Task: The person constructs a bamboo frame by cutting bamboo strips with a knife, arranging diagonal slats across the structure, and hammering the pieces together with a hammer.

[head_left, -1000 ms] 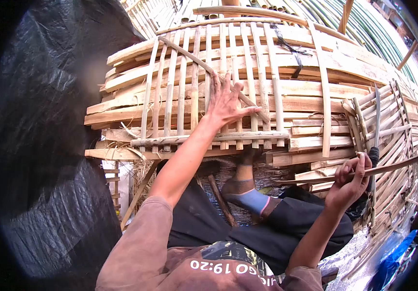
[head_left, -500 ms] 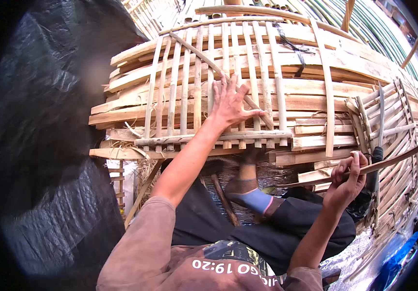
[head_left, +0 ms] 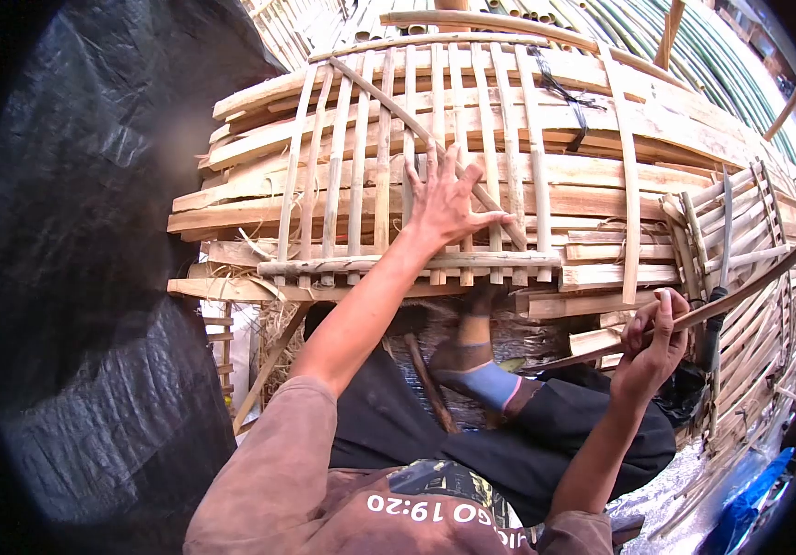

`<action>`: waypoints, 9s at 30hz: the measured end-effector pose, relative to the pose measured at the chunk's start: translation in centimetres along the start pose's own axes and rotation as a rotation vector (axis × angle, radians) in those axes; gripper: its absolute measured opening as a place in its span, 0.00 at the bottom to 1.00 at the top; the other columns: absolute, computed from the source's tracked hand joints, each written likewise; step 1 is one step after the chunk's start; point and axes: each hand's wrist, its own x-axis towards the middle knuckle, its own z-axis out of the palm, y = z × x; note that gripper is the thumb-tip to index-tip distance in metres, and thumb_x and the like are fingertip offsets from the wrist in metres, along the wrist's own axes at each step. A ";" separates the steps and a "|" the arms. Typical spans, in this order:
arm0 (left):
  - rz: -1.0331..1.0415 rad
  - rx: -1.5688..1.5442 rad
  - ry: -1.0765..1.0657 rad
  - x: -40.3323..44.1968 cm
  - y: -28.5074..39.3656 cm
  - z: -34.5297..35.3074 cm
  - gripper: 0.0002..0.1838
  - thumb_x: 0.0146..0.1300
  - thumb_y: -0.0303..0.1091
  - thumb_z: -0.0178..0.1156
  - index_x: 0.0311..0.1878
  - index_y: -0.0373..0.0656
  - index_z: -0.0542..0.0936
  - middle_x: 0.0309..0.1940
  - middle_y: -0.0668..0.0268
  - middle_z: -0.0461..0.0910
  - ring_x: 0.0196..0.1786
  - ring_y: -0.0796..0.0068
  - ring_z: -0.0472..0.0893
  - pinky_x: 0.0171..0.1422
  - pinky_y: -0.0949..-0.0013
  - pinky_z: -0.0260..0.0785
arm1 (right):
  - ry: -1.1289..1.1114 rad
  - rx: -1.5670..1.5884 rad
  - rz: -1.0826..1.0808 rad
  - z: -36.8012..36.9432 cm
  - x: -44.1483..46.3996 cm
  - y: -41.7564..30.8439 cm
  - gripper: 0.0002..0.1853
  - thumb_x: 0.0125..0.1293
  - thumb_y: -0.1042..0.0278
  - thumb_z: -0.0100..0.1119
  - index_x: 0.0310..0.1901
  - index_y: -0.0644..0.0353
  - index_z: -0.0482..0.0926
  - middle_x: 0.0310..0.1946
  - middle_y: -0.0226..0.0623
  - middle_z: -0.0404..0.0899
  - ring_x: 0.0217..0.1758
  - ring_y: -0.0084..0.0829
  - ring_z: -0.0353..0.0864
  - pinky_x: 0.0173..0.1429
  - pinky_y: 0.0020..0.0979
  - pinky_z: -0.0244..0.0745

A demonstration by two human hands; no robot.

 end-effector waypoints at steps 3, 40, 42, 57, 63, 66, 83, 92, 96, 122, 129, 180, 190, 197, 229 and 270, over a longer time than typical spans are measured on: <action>0.022 0.018 0.036 -0.2 -0.1 0.4 0.49 0.38 0.84 0.58 0.56 0.55 0.74 0.69 0.42 0.57 0.76 0.33 0.45 0.72 0.22 0.27 | 0.006 -0.007 0.046 0.4 -0.2 0.1 0.09 0.75 0.65 0.51 0.47 0.61 0.74 0.20 0.26 0.66 0.18 0.13 0.58 0.20 0.17 0.51; -0.053 -0.111 -0.031 -0.6 -0.2 -2.5 0.57 0.48 0.85 0.48 0.68 0.45 0.65 0.70 0.46 0.56 0.76 0.44 0.52 0.75 0.31 0.37 | -0.103 0.219 -0.008 3.9 4.7 -4.3 0.21 0.78 0.53 0.43 0.61 0.63 0.65 0.29 0.28 0.64 0.26 0.15 0.61 0.26 0.17 0.58; -0.049 -0.273 0.008 -0.9 -0.2 -3.8 0.50 0.57 0.80 0.46 0.66 0.42 0.69 0.69 0.44 0.59 0.74 0.43 0.58 0.76 0.38 0.46 | -0.046 0.257 0.033 6.2 5.1 -4.1 0.20 0.78 0.54 0.43 0.58 0.64 0.66 0.29 0.27 0.65 0.26 0.15 0.61 0.26 0.17 0.58; -0.521 -0.671 -0.081 -13.9 -9.8 -12.5 0.16 0.72 0.46 0.56 0.50 0.43 0.79 0.33 0.58 0.82 0.34 0.60 0.80 0.39 0.59 0.70 | -0.379 0.096 0.514 27.7 11.9 12.9 0.12 0.77 0.67 0.40 0.52 0.66 0.69 0.44 0.48 0.78 0.43 0.38 0.82 0.52 0.39 0.82; -0.298 -0.295 0.206 -12.4 -12.0 -10.0 0.16 0.66 0.45 0.61 0.47 0.42 0.80 0.35 0.54 0.79 0.40 0.49 0.79 0.42 0.54 0.68 | -0.391 -0.146 0.462 31.0 14.6 17.6 0.09 0.74 0.71 0.49 0.47 0.68 0.69 0.39 0.46 0.81 0.38 0.35 0.86 0.37 0.38 0.88; -0.228 -0.218 0.172 -12.6 -12.6 -9.2 0.17 0.63 0.45 0.65 0.47 0.43 0.81 0.35 0.58 0.80 0.41 0.55 0.79 0.46 0.57 0.67 | -0.429 -0.221 0.448 31.3 15.7 17.9 0.10 0.73 0.70 0.51 0.46 0.70 0.70 0.38 0.46 0.81 0.34 0.35 0.86 0.35 0.36 0.88; -0.230 -0.122 0.381 -13.0 -13.4 -6.9 0.15 0.55 0.40 0.71 0.43 0.43 0.87 0.33 0.67 0.79 0.37 0.66 0.77 0.44 0.62 0.64 | -0.448 -0.825 0.094 30.8 16.0 16.6 0.26 0.66 0.57 0.63 0.56 0.65 0.66 0.30 0.43 0.84 0.25 0.32 0.85 0.33 0.36 0.80; -0.273 -0.097 0.411 -12.6 -13.3 -6.5 0.15 0.51 0.36 0.74 0.43 0.43 0.88 0.30 0.65 0.77 0.35 0.64 0.77 0.41 0.62 0.66 | -0.432 -0.928 0.014 30.8 16.3 17.7 0.29 0.66 0.52 0.62 0.66 0.52 0.72 0.32 0.42 0.86 0.25 0.31 0.85 0.41 0.39 0.80; -0.322 0.050 0.390 -12.8 -13.1 -6.0 0.15 0.52 0.38 0.73 0.44 0.48 0.88 0.32 0.68 0.77 0.37 0.66 0.74 0.44 0.61 0.62 | -0.495 -1.135 -0.096 30.4 17.1 17.4 0.29 0.67 0.46 0.60 0.66 0.50 0.72 0.52 0.50 0.81 0.54 0.40 0.82 0.59 0.40 0.77; -0.454 0.237 0.060 -15.5 -5.4 -4.7 0.46 0.66 0.69 0.47 0.74 0.40 0.56 0.69 0.39 0.53 0.74 0.42 0.50 0.70 0.33 0.37 | -0.562 -1.360 -0.304 29.6 18.0 17.5 0.38 0.62 0.25 0.50 0.66 0.43 0.73 0.55 0.47 0.80 0.54 0.43 0.82 0.52 0.44 0.78; -0.427 0.214 0.113 -15.6 -5.6 -4.7 0.43 0.66 0.66 0.50 0.72 0.41 0.61 0.67 0.41 0.56 0.72 0.45 0.55 0.70 0.38 0.41 | -0.544 -1.336 -0.241 29.6 17.7 17.1 0.36 0.62 0.26 0.51 0.66 0.38 0.73 0.40 0.46 0.86 0.43 0.42 0.86 0.46 0.44 0.80; -0.322 0.276 0.221 -17.7 -8.5 -2.3 0.38 0.73 0.58 0.43 0.72 0.34 0.61 0.73 0.54 0.60 0.64 0.57 0.65 0.72 0.48 0.41 | -0.580 -1.392 -0.262 29.7 17.4 17.0 0.36 0.62 0.26 0.50 0.68 0.33 0.69 0.49 0.46 0.83 0.53 0.43 0.83 0.53 0.43 0.78; -0.327 0.243 0.231 -17.8 -8.6 -2.1 0.39 0.72 0.60 0.45 0.71 0.35 0.63 0.73 0.55 0.61 0.66 0.60 0.64 0.74 0.45 0.35 | -0.533 -1.339 -0.281 29.6 17.3 17.4 0.35 0.64 0.27 0.48 0.68 0.36 0.70 0.48 0.48 0.83 0.51 0.44 0.84 0.51 0.46 0.79; -0.337 0.237 0.317 -17.2 -9.4 -3.6 0.29 0.68 0.52 0.55 0.62 0.38 0.75 0.65 0.60 0.72 0.64 0.61 0.68 0.74 0.46 0.37 | -0.577 -1.419 -0.268 29.3 16.7 16.9 0.38 0.65 0.26 0.43 0.71 0.37 0.64 0.43 0.50 0.84 0.47 0.47 0.84 0.48 0.46 0.79; -0.254 -0.041 0.451 -14.8 -11.1 -6.6 0.09 0.63 0.28 0.62 0.45 0.38 0.85 0.38 0.56 0.84 0.40 0.54 0.82 0.46 0.57 0.73 | -0.746 -1.412 -0.853 14.2 9.0 8.4 0.17 0.69 0.82 0.47 0.58 0.69 0.75 0.47 0.57 0.78 0.46 0.47 0.82 0.45 0.37 0.87; -0.155 0.059 0.479 -15.3 -11.9 -5.1 0.10 0.57 0.25 0.66 0.43 0.42 0.87 0.39 0.63 0.83 0.40 0.62 0.80 0.48 0.59 0.71 | -0.863 -0.944 -0.577 13.8 5.6 14.0 0.24 0.64 0.81 0.53 0.63 0.56 0.74 0.49 0.48 0.74 0.46 0.44 0.80 0.52 0.41 0.76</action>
